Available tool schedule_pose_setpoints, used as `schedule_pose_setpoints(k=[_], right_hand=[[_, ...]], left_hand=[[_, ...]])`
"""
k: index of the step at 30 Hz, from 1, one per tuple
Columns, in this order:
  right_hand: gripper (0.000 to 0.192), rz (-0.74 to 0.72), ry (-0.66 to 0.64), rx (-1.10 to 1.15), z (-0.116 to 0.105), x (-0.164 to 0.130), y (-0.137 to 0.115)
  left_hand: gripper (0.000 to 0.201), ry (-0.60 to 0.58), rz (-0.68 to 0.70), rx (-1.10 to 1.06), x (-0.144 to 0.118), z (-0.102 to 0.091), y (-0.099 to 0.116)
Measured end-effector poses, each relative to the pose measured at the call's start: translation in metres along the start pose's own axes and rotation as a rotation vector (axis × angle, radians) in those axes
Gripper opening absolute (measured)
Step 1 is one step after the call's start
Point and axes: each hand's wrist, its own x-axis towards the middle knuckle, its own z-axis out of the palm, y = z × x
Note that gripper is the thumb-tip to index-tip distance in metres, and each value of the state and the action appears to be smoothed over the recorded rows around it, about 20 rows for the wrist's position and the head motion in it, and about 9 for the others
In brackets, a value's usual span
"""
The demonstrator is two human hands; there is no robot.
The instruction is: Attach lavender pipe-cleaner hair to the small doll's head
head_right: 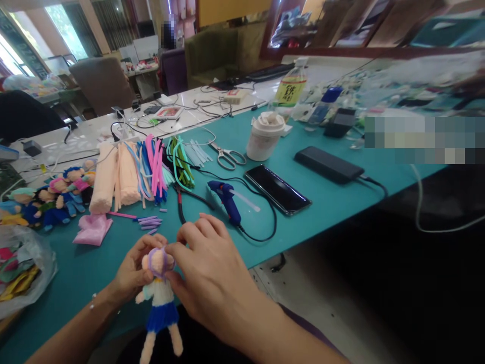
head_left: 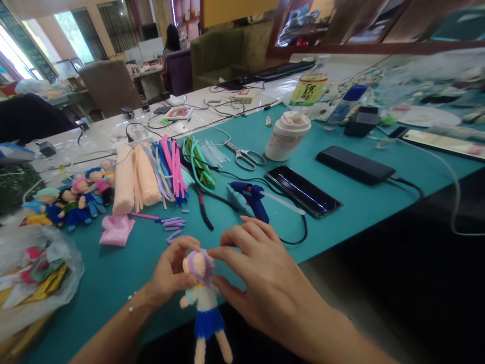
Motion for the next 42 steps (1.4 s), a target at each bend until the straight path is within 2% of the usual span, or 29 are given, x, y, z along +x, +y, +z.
schedule_pose_setpoints(k=[4, 12, 27, 33, 38, 42], right_hand=[[0.010, -0.015, -0.011, -0.068, -0.001, 0.002, -0.001], [0.007, -0.012, 0.029, -0.024, 0.004, -0.005, 0.002], [0.008, -0.024, -0.043, -0.188, 0.006, 0.002, -0.003], [0.010, -0.049, -0.080, -0.243, 0.009, 0.003, -0.007], [0.011, -0.042, -0.084, -0.242, 0.014, 0.003, -0.009], [0.008, -0.020, -0.087, -0.142, 0.009, 0.001, -0.004]], left_hand=[[0.045, -0.002, -0.009, -0.012, 0.000, 0.000, -0.001], [0.048, 0.046, -0.027, -0.005, 0.002, 0.000, 0.002], [0.044, 0.027, -0.056, -0.037, 0.002, 0.003, 0.000], [0.047, 0.084, -0.068, 0.002, 0.003, 0.007, 0.000], [0.047, 0.086, -0.068, 0.001, 0.003, 0.007, 0.001], [0.045, 0.058, -0.050, 0.024, 0.002, 0.004, 0.002]])
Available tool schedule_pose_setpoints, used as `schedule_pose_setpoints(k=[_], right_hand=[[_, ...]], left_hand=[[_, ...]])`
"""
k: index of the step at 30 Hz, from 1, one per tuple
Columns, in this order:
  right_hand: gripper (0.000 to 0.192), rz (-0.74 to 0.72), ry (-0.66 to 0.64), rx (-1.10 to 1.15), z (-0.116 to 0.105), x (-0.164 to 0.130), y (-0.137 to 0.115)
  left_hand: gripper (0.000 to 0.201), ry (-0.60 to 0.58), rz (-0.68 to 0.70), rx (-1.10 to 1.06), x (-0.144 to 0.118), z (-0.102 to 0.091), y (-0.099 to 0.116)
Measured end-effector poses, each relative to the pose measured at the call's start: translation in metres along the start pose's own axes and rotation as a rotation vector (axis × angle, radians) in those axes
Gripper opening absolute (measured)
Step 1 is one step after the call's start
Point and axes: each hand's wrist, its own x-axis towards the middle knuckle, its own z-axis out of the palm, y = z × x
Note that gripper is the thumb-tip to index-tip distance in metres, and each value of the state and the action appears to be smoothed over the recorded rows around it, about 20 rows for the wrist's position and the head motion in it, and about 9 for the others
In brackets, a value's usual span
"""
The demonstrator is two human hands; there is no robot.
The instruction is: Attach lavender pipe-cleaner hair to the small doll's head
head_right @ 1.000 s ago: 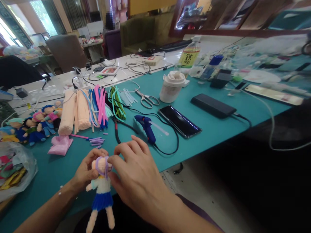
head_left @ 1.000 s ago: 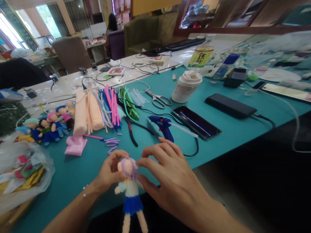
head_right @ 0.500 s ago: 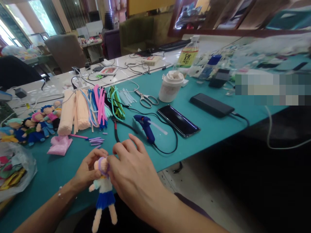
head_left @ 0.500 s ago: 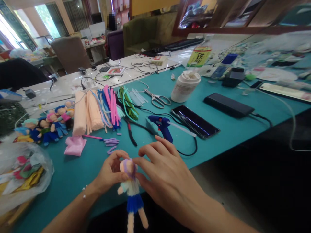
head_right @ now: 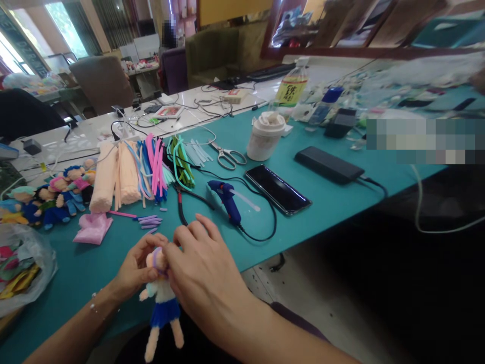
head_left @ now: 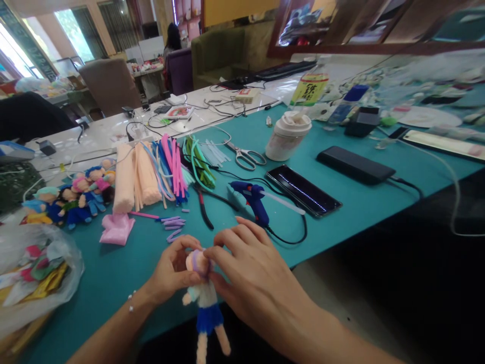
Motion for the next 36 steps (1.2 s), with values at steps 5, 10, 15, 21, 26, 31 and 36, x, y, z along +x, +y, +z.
schedule_pose_setpoints(k=[5, 10, 15, 21, 26, 31, 36], right_hand=[[0.013, 0.053, 0.016, 0.136, -0.0075, -0.0069, 0.0066], [0.014, 0.058, -0.025, 0.103, -0.0071, -0.0076, 0.0021], [0.009, 0.005, -0.032, -0.002, -0.0071, -0.0046, -0.0017], [0.008, -0.039, -0.033, -0.050, -0.0070, -0.0019, -0.0005], [0.009, -0.055, -0.045, -0.054, -0.0074, 0.0002, 0.0001], [0.008, -0.055, -0.094, -0.015, -0.0088, 0.0001, 0.0002], [0.008, -0.055, -0.139, 0.020, -0.0075, 0.0002, 0.0011]], left_hand=[[0.042, -0.078, 0.085, 0.021, -0.0019, -0.0028, -0.0015], [0.040, -0.103, 0.109, 0.028, -0.0033, -0.0023, -0.0051], [0.042, -0.090, 0.101, 0.043, -0.0040, -0.0016, -0.0052], [0.039, -0.116, 0.074, 0.031, -0.0052, -0.0017, -0.0045], [0.038, -0.151, 0.077, 0.005, -0.0055, -0.0014, -0.0049], [0.039, -0.162, 0.078, 0.007, -0.0052, -0.0007, -0.0043], [0.039, -0.178, 0.075, 0.001, -0.0059, -0.0010, -0.0057]])
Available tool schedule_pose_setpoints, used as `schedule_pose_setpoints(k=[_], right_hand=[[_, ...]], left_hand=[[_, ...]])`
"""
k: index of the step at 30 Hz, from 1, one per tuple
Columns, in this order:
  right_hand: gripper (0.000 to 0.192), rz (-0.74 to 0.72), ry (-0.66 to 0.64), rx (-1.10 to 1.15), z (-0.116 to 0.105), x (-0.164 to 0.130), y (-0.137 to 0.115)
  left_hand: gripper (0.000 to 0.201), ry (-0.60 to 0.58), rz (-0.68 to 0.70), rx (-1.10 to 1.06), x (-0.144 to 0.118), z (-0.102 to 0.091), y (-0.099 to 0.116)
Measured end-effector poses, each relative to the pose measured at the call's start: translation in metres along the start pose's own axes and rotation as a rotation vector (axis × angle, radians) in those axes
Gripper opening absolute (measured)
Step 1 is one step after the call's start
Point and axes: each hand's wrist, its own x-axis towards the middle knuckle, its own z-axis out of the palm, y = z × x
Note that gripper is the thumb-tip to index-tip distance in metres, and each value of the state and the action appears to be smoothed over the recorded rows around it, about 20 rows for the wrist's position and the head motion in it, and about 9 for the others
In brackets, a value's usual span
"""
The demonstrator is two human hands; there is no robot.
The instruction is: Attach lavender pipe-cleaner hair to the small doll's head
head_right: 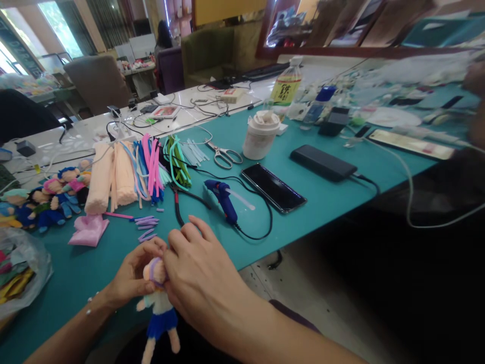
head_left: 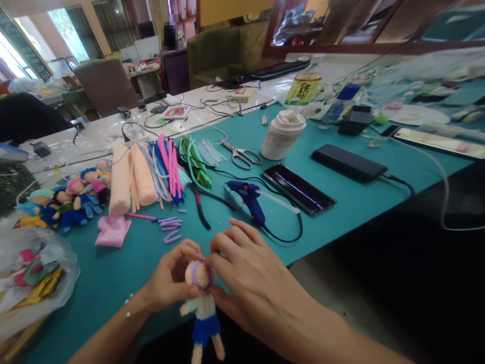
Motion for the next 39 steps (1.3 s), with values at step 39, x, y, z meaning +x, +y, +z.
schedule_pose_setpoints(k=[39], right_hand=[[0.018, 0.251, 0.377, 0.497, 0.039, -0.027, 0.015]], left_hand=[[0.033, 0.111, -0.008, -0.052, 0.003, -0.002, 0.004]])
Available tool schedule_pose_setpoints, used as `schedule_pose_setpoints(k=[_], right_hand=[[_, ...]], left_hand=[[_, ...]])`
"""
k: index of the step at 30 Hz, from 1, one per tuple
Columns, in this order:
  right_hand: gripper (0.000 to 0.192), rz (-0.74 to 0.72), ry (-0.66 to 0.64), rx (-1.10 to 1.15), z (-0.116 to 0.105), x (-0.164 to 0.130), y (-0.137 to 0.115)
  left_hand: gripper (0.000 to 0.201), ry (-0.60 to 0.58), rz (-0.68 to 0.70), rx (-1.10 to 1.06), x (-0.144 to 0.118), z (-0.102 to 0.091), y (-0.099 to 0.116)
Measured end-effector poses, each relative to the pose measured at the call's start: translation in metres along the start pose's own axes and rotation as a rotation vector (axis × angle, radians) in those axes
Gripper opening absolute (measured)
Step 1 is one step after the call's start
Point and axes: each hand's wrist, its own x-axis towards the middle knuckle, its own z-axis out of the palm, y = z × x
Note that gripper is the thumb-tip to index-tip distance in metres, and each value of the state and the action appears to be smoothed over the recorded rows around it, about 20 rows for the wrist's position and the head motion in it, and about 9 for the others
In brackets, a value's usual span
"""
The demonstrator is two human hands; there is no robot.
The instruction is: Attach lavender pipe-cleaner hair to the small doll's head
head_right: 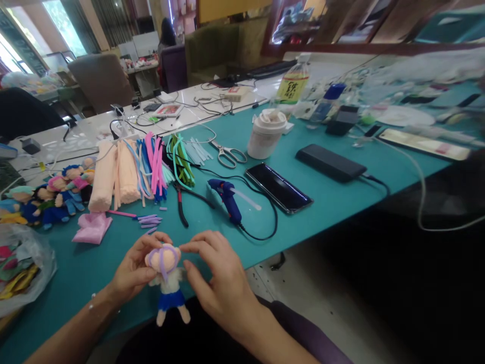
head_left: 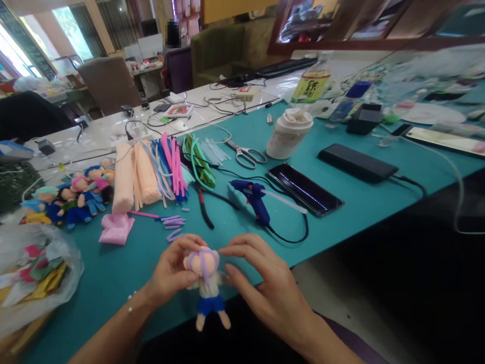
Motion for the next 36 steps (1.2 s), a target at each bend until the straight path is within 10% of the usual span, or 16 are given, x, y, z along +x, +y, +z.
schedule_pose_setpoints(k=[9, 21, 36], right_hand=[[0.021, 0.145, -0.108, 0.148, 0.002, -0.009, 0.001], [0.023, -0.213, 0.024, -0.169, -0.004, -0.007, -0.009], [0.018, -0.102, 0.011, -0.044, -0.013, 0.011, -0.016]], left_hand=[[0.034, -0.085, 0.120, 0.081, -0.003, 0.000, -0.003], [0.031, -0.041, 0.170, 0.199, -0.006, 0.007, 0.001], [0.034, 0.049, 0.079, 0.112, -0.003, 0.008, 0.005]])
